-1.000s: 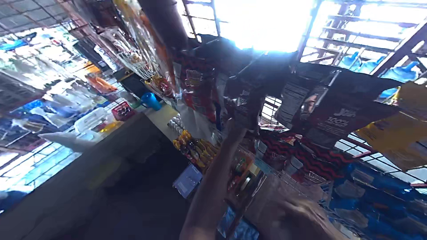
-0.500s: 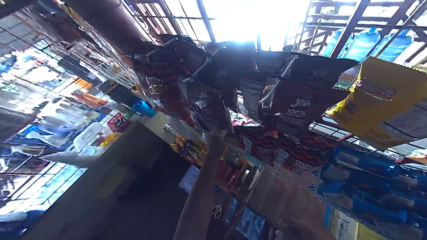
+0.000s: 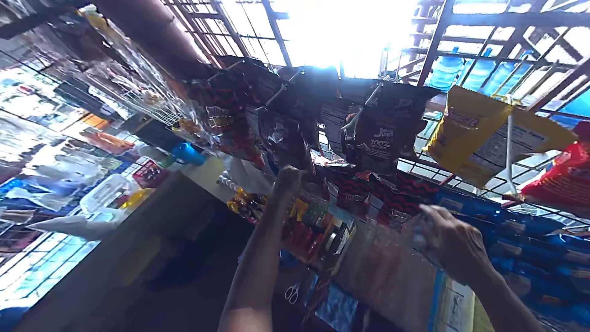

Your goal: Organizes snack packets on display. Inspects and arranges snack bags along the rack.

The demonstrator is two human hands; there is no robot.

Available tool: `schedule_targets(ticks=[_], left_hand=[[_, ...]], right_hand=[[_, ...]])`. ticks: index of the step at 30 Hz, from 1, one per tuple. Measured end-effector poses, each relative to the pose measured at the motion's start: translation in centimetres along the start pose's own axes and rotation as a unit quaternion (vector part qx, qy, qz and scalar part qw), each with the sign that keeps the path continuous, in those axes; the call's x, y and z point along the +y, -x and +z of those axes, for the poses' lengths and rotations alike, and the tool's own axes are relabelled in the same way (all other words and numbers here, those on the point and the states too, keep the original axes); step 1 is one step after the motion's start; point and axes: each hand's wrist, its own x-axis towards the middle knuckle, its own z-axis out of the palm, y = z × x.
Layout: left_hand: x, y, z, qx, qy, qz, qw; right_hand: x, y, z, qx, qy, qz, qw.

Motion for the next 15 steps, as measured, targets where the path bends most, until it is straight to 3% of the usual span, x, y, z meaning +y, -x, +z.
schedule_targets(ticks=[2,4,5,11,13,15], left_hand=[[0.4,0.0,-0.6,0.005,-0.001,-0.004,1.000],[0.4,-0.2,-0.5,0.026,0.000,0.004,1.000],[0.6,-0.2,-0.5,0.027,-0.001,-0.001,1.000],[2.8,0.4,-0.7,0.064,0.153,-0.053,0.985],[3.6,-0.1,0.9,0.058,0.126,-0.035,0.990],[3.0,-2.0,3.9,0.101,0.112,0.019,0.988]], right_hand=[[-1.3,-3.5,-1.0,-0.123,0.038,0.073,0.989],[-2.9,-6.7,-1.4,-0.278,0.091,0.133,0.947],[-3.3,-7.7,-1.2,-0.314,0.106,0.139,0.933],[0.0,-8.1,-1.8,-0.301,0.042,0.120,0.945],[0.7,-8.7,-0.5,-0.328,0.085,0.154,0.928],[0.5,-9.0,0.5,-0.334,0.123,0.178,0.917]])
